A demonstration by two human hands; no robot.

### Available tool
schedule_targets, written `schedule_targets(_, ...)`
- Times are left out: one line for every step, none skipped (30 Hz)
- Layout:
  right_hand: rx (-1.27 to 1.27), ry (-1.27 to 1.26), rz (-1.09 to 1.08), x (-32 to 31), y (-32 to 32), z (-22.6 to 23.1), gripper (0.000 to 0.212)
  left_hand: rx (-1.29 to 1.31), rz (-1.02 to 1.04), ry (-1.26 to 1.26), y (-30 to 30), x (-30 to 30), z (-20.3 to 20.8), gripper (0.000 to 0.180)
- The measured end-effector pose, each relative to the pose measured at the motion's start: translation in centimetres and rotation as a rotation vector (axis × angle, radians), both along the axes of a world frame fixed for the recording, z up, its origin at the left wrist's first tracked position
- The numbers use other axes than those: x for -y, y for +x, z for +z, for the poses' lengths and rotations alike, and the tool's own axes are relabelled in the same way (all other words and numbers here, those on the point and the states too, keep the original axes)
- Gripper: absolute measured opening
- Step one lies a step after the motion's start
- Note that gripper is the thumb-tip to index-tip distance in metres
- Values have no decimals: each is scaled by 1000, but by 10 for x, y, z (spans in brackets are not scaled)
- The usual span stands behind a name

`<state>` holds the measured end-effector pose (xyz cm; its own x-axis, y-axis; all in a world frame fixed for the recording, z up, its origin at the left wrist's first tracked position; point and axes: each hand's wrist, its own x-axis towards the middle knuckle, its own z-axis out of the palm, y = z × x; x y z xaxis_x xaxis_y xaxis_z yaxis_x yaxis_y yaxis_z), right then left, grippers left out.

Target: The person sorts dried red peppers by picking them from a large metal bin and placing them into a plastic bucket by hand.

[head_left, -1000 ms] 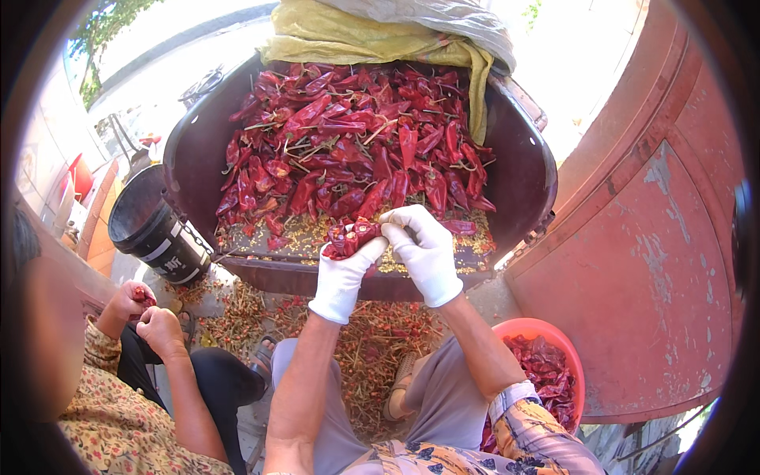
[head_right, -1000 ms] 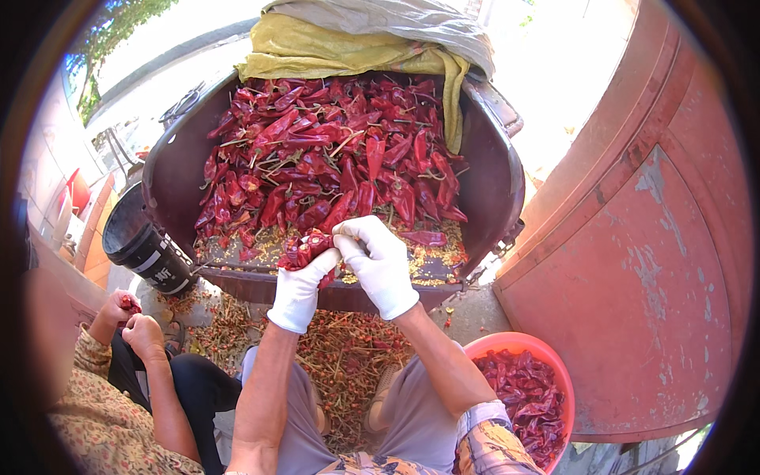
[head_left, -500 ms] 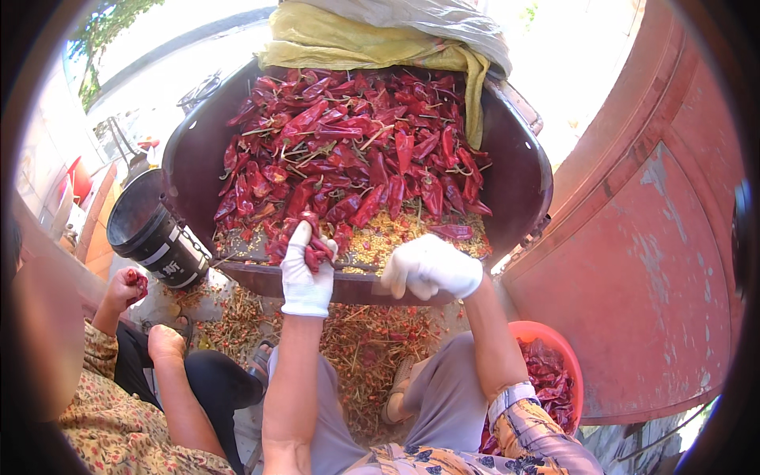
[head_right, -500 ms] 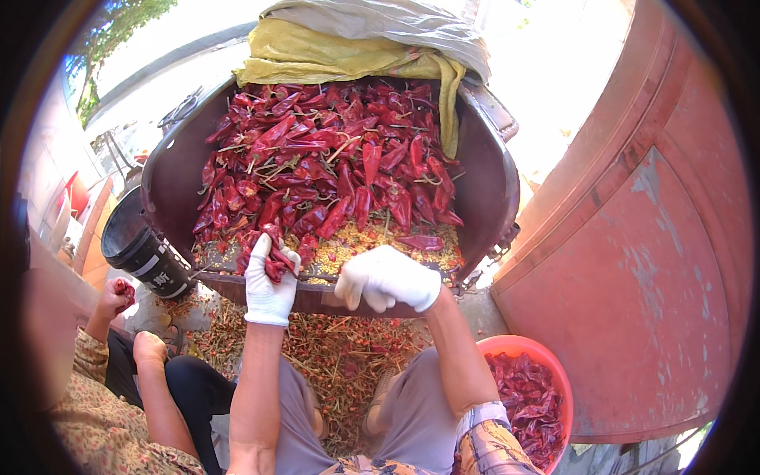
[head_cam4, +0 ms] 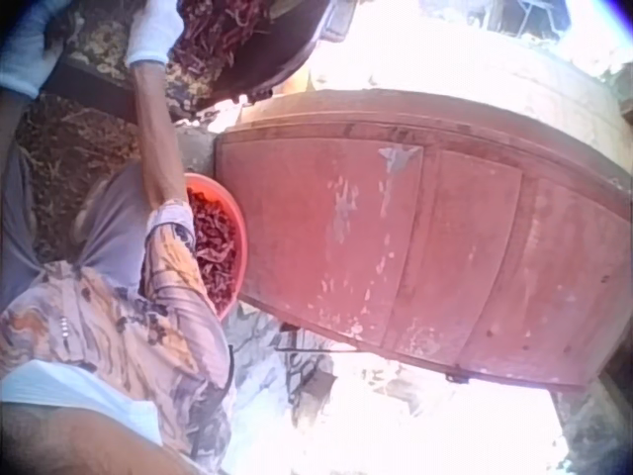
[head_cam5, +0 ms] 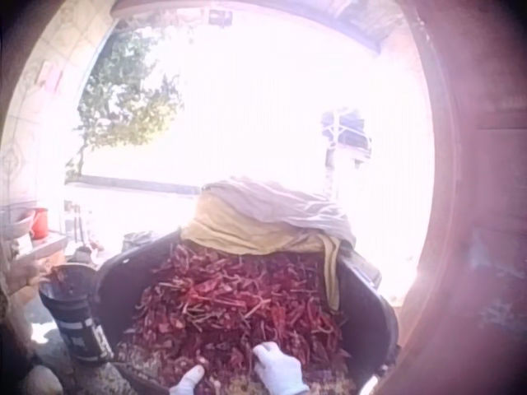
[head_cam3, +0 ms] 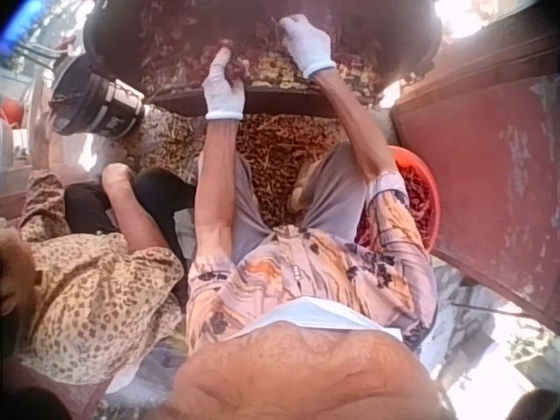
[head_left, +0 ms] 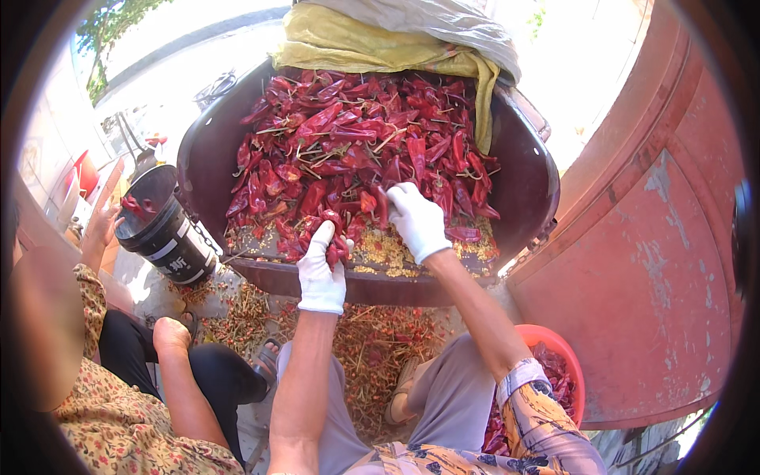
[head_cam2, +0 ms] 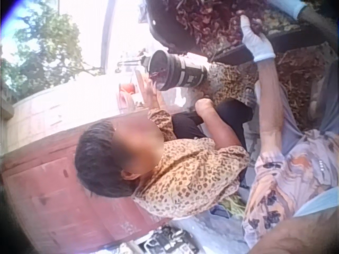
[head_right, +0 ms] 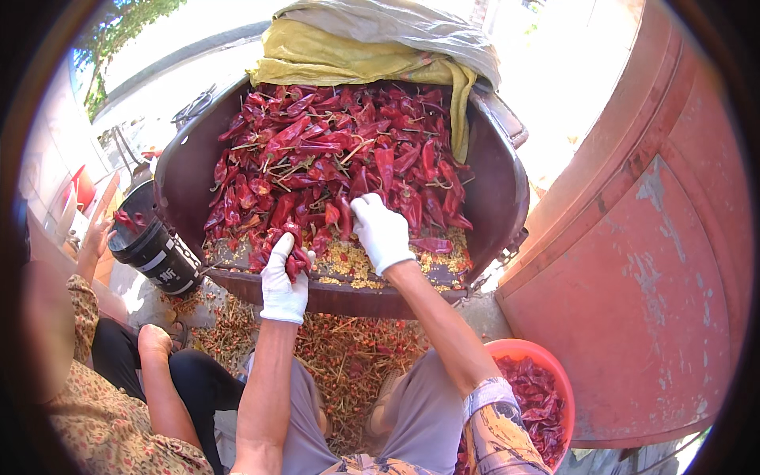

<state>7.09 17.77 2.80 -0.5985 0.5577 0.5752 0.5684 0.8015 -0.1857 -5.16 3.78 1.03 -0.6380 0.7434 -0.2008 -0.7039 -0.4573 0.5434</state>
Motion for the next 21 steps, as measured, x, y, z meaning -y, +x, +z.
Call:
schedule_targets(-174, 29, 44, 2, 5, -4, 16, -20, -31, 24, 0, 1, 0, 14)
schedule_targets(-258, -46, 62, 4, 10, -7, 15, -35, -33, 16, 3, 1, 0, 13)
schedule_targets(-343, -121, 79, 5, 13, -9, 14, -50, -35, 7, 6, 1, 2, 13)
schedule_targets(-430, -193, 96, 5, 16, -8, 13, -67, -38, 2, 9, 0, 7, 13)
schedule_targets(-456, -67, 41, 3, 14, -7, 15, -126, -79, 76, 8, -1, -2, 13)
schedule_targets(-441, -88, 7, 3, 16, -5, 14, -178, -64, 50, 10, -2, -3, 13)
schedule_targets(-425, -108, -26, 3, 18, -2, 13, -230, -48, 26, 13, -3, -4, 13)
schedule_targets(-408, -128, -58, 2, 20, 0, 12, -281, -32, 2, 15, -6, -4, 13)
schedule_targets(-446, -188, -52, 2, 20, 0, 10, -260, -23, -22, 16, -10, -5, 13)
schedule_targets(-497, -191, -47, 2, 22, 1, 10, -257, -29, -21, 18, -12, -5, 13)
schedule_targets(-548, -193, -41, 2, 22, 4, 10, -254, -34, -21, 20, -13, -4, 14)
schedule_targets(-599, -194, -36, 0, 22, 6, 10, -251, -40, -20, 22, -15, -2, 14)
schedule_targets(-634, -211, -2, -2, 20, 8, 11, -216, -27, -27, 22, -15, 3, 15)
schedule_targets(-660, -291, 11, 0, 21, 9, 10, -216, -50, -3, 22, -19, 0, 16)
schedule_targets(-685, -370, 24, 4, 22, 11, 10, -215, -73, 21, 20, -23, -5, 17)
schedule_targets(-709, -453, 40, 10, 21, 16, 9, -214, -92, 44, 19, -25, -10, 18)
schedule_targets(-758, -592, 80, 16, 21, 22, 9, -243, -104, 59, 20, -26, -8, 18)
schedule_targets(-721, -669, 92, 20, 22, 26, 9, -242, -143, 97, 19, -27, -9, 19)
schedule_targets(-685, -744, 103, 25, 24, 30, 10, -243, -183, 136, 18, -28, -10, 21)
schedule_targets(-647, -823, 119, 32, 23, 34, 10, -244, -218, 172, 16, -26, -10, 23)
schedule_targets(-578, -811, 140, 42, 24, 40, 12, -225, -243, 285, 16, -23, -10, 33)
